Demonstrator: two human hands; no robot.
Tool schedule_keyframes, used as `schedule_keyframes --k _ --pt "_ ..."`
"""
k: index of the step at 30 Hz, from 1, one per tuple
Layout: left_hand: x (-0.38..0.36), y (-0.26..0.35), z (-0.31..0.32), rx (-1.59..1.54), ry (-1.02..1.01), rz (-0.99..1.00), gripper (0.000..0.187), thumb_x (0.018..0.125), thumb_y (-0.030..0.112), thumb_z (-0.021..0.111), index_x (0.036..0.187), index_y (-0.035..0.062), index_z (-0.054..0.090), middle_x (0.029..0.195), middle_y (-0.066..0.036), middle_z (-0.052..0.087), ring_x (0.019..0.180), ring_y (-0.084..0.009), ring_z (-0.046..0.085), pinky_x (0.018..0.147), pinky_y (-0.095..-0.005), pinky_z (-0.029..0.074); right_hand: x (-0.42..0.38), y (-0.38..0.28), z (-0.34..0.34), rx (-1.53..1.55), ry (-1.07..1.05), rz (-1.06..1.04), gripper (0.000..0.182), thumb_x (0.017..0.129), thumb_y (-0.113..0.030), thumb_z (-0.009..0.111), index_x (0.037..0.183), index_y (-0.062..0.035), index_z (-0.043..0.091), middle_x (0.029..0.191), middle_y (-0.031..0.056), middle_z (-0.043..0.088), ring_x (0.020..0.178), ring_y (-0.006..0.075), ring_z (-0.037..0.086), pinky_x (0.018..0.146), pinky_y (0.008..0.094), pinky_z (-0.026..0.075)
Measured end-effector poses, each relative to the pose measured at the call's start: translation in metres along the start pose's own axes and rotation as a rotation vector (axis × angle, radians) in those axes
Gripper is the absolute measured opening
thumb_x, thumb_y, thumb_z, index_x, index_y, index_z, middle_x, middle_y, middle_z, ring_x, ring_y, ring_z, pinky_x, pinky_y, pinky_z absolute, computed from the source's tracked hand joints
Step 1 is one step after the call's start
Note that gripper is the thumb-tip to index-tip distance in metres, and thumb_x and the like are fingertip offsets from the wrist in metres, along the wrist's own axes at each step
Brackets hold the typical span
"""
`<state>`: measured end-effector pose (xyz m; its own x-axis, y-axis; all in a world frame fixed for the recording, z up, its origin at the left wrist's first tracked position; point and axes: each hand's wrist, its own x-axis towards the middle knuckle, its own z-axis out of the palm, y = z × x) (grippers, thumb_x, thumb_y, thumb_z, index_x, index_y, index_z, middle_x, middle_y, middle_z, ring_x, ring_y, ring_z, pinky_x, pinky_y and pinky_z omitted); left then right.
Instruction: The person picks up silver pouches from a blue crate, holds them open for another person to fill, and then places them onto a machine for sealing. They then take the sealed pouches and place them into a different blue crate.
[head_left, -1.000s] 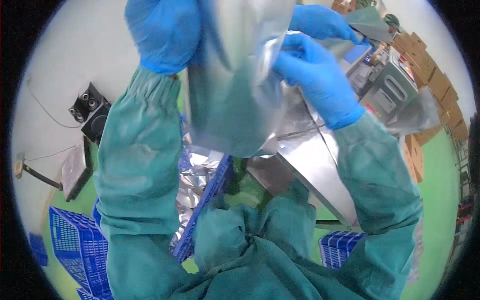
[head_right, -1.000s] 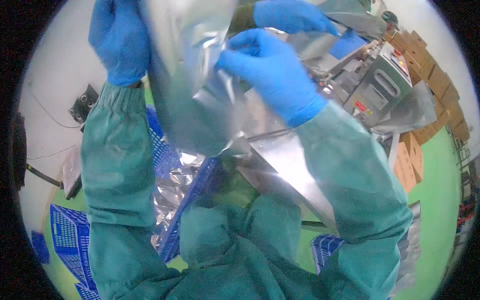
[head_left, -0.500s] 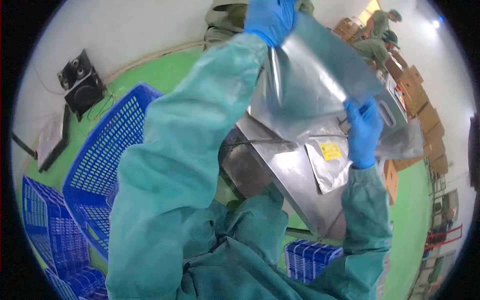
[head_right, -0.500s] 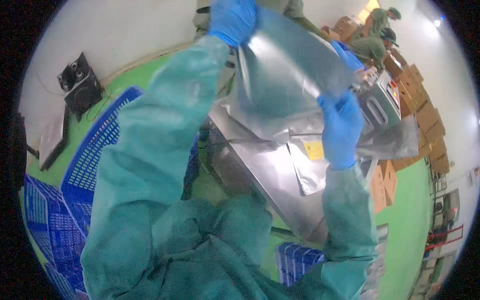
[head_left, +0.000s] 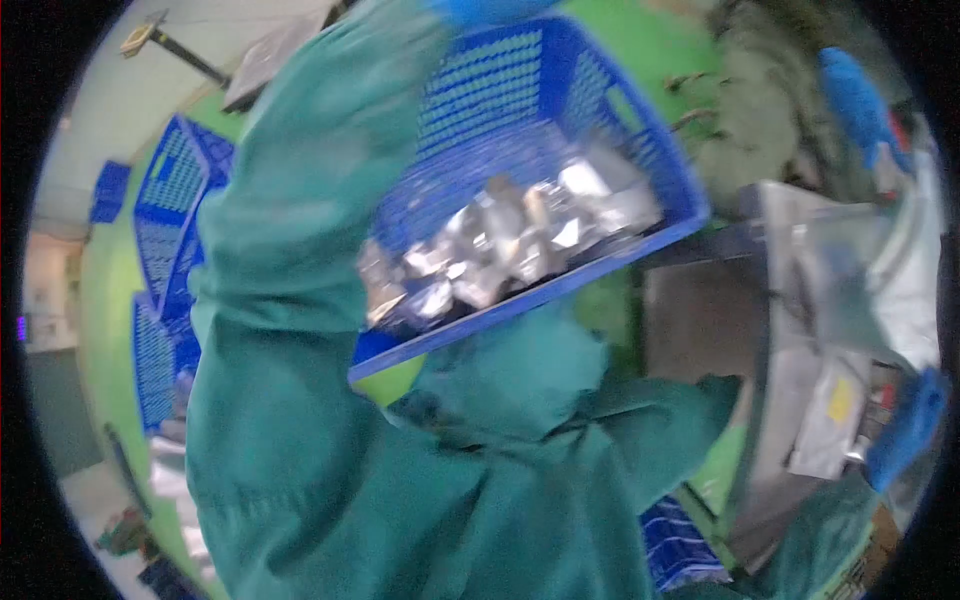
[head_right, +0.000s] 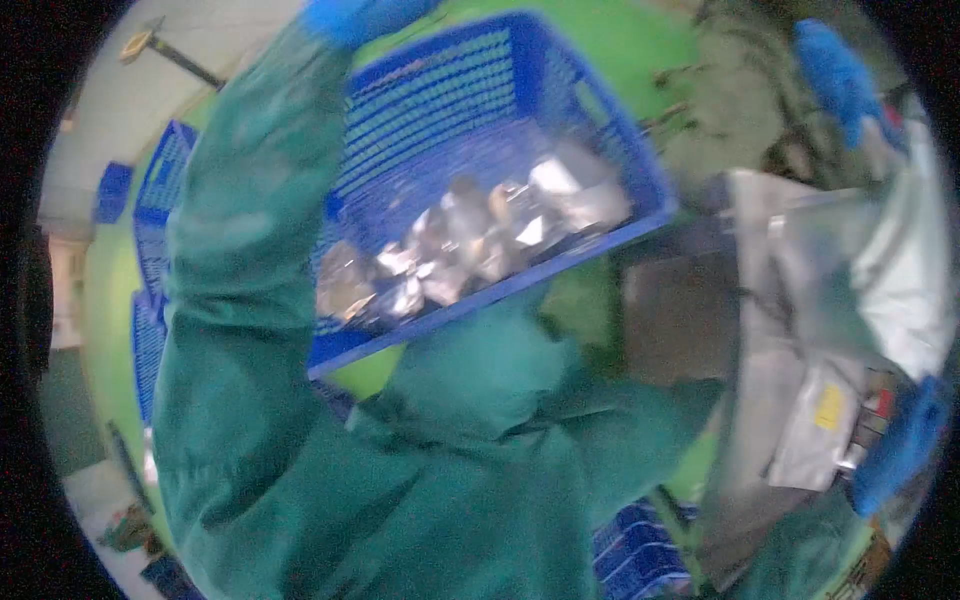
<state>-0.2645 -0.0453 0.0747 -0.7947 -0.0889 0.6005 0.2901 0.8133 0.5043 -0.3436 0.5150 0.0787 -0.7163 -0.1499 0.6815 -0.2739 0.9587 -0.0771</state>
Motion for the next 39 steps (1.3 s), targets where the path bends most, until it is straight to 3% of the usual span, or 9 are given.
schedule_keyframes --k 8,10,12,14,22,26,30,34,39 --pt "-0.298 -0.158 -0.077 0.513 -1.088 -0.644 0.049 0.076 0.03 0.067 0.114 0.0008 0.056 0.114 -0.019 0.058 0.106 -0.0324 0.055 0.09 -0.039 0.044 0.0 -0.065 -0.009 0.239 0.114 0.268 0.029 0.09 -0.028 0.055 0.078 -0.0028 0.052 0.069 0.0049 0.044 0.065 0.016 0.041 0.06 0.0297 0.037" --pt "-0.338 -0.179 -0.06 0.515 -1.109 -0.584 0.05 0.075 0.034 0.067 0.113 0.0031 0.057 0.113 -0.018 0.059 0.105 -0.0325 0.057 0.089 -0.0395 0.045 0.007 -0.036 -0.015 -0.456 0.16 -0.377 0.029 0.091 -0.028 0.054 0.079 -0.0012 0.053 0.07 0.0048 0.045 0.066 0.0161 0.043 0.063 0.0303 0.038" --pt "-0.335 -0.179 -0.044 0.513 -1.123 -0.511 0.05 0.074 0.037 0.067 0.113 0.0054 0.059 0.111 -0.018 0.06 0.103 -0.0326 0.058 0.087 -0.0399 0.046 0.005 -0.059 -0.018 0.444 0.298 0.272 0.03 0.091 -0.028 0.053 0.08 -0.0002 0.053 0.072 0.0056 0.047 0.066 0.0168 0.044 0.065 0.0306 0.039" --pt "-0.318 -0.171 -0.026 0.684 -1.404 -0.795 0.044 0.076 0.043 0.064 0.106 0.0106 0.064 0.104 -0.014 0.064 0.096 -0.0343 0.06 0.083 -0.0403 0.048 -0.001 -0.093 -0.028 0.371 0.295 0.197 0.03 0.091 -0.029 0.053 0.082 -0.0006 0.054 0.074 0.0055 0.047 0.066 0.0174 0.043 0.066 0.031 0.039" --pt "-0.3 -0.135 -0.103 0.587 -1.139 -0.434 0.025 0.084 0.031 0.053 0.087 0.0118 0.069 0.081 -0.016 0.064 0.075 -0.0344 0.061 0.067 -0.0436 0.048 -0.006 -0.13 -0.019 0.349 0.196 -0.393 0.029 0.091 -0.027 0.055 0.091 0.002 0.056 0.082 0.0122 0.057 0.07 0.0185 0.053 0.066 0.0307 0.045" --pt "-0.254 -0.076 -0.136 0.552 -0.773 -0.343 0.031 0.084 0.03 0.056 0.073 0.0014 0.061 0.07 -0.02 0.057 0.066 -0.0321 0.058 0.06 -0.0413 0.043 -0.048 -0.221 -0.002 0.696 -0.531 -0.03 0.02 0.09 -0.015 0.053 0.104 -0.0015 0.06 0.094 0.0084 0.062 0.085 0.0169 0.059 0.075 0.0261 0.047" --pt "-0.178 -0.021 -0.162 0.576 -0.505 -0.503 0.033 0.083 0.028 0.059 0.068 -0.0011 0.059 0.061 -0.019 0.051 0.057 -0.0234 0.053 0.055 -0.0374 0.04 -0.065 -0.317 0.006 0.964 -0.719 -0.889 0.049 0.076 -0.012 0.065 0.123 -0.0092 0.052 0.084 0.0125 0.062 0.076 0.0255 0.06 0.068 0.0346 0.048" --pt "-0.119 0.014 -0.167 0.489 -0.281 -0.414 0.039 0.084 0.031 0.06 0.065 -0.002 0.059 0.053 -0.013 0.046 0.05 -0.014 0.041 0.049 -0.0344 0.034 -0.064 -0.398 -0.02 1.062 -0.726 -0.9 0.059 0.069 -0.029 0.071 0.123 -0.0127 0.054 0.078 0.0124 0.064 0.068 0.0298 0.062 0.063 0.0393 0.05" --pt "-0.043 0.043 -0.158 0.351 -0.101 -0.326 0.043 0.084 0.034 0.058 0.059 -0.0008 0.056 0.049 -0.006 0.046 0.048 -0.0124 0.043 0.048 -0.0318 0.035 0.043 -0.396 0.013 0.343 -0.643 -0.948 0.045 0.061 -0.032 0.074 0.099 -0.0086 0.066 0.075 0.014 0.064 0.074 0.0288 0.065 0.065 0.0398 0.052"
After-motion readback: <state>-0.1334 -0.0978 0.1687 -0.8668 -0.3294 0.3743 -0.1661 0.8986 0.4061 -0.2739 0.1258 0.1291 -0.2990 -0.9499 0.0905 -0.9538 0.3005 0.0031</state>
